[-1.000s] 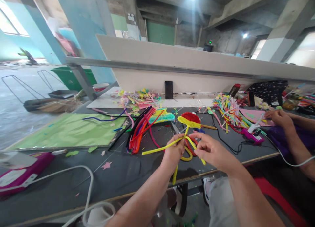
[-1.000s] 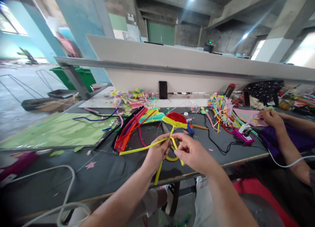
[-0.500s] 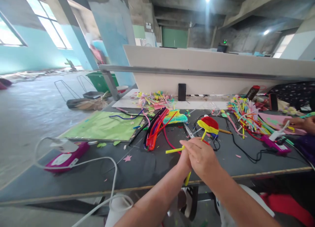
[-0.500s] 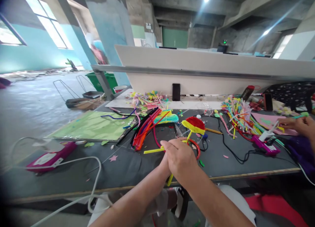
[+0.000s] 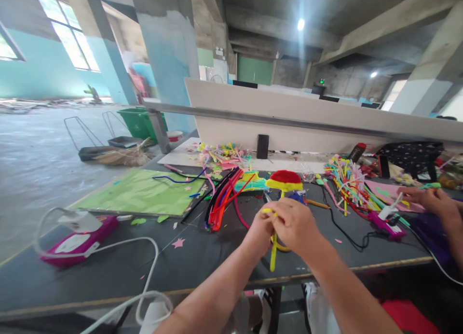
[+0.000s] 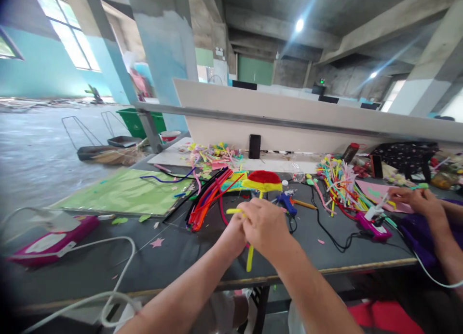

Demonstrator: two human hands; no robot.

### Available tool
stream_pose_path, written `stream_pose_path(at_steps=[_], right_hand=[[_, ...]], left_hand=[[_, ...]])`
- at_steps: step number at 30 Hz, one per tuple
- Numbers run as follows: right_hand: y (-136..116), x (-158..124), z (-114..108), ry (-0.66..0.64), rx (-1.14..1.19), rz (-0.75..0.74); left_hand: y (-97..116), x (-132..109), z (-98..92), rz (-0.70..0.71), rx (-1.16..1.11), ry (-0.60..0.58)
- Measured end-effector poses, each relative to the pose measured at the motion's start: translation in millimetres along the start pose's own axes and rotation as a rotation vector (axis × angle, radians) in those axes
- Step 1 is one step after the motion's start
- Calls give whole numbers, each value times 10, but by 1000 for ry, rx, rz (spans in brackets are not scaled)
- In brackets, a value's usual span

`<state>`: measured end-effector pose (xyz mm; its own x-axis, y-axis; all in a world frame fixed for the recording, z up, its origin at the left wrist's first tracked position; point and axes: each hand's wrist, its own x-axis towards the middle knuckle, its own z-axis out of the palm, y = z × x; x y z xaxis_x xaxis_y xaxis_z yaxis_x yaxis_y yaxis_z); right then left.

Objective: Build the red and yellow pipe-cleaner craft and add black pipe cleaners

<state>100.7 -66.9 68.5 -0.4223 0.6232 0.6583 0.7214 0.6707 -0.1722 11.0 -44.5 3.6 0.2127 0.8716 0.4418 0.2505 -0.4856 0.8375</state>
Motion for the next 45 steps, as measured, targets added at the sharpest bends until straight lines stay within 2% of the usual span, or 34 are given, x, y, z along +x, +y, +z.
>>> stream_pose_path(at_steps=[3,5,6,9,12,16,18,20,23,26,30,34,38,45], right_hand=[[123,136,-246,129,88,86],[201,191,-330,147,170,149],[240,203,-350,134,206,180],[365,192,-364,109,266,262],[480,169,-385,164,280,312],[538,183,-417,188,283,331],[518,196,-407,145,254,302],[480,207,-381,88,206,262],[420,221,-329,40,147,199],[391,239,-274,20,118,171],[421,244,-223,20,158,257],[531,197,-218,-2,265,363],[646,135,-194,-72,202,375],[646,101,-255,-102,-38,80]], left_hand=[[-23,101,-195,-130,-588,-76],[-28,161,-232,-246,-964,-198],[-35,184,-232,-292,-1056,-243],[-85,224,-206,-402,-1136,-297],[-157,210,-192,-435,-1208,-353],[-232,151,-229,-421,-1332,-550],[-261,144,-273,-443,-1349,-658],[-279,168,-327,-454,-1342,-707],[-262,242,-392,-452,-1315,-698],[-193,304,-384,-466,-1217,-608],[-131,312,-268,-519,-1022,-412],[-209,284,-217,-520,-1071,-325],[-325,277,-271,-536,-1130,-314],[-387,259,-300,-589,-1097,-446]])
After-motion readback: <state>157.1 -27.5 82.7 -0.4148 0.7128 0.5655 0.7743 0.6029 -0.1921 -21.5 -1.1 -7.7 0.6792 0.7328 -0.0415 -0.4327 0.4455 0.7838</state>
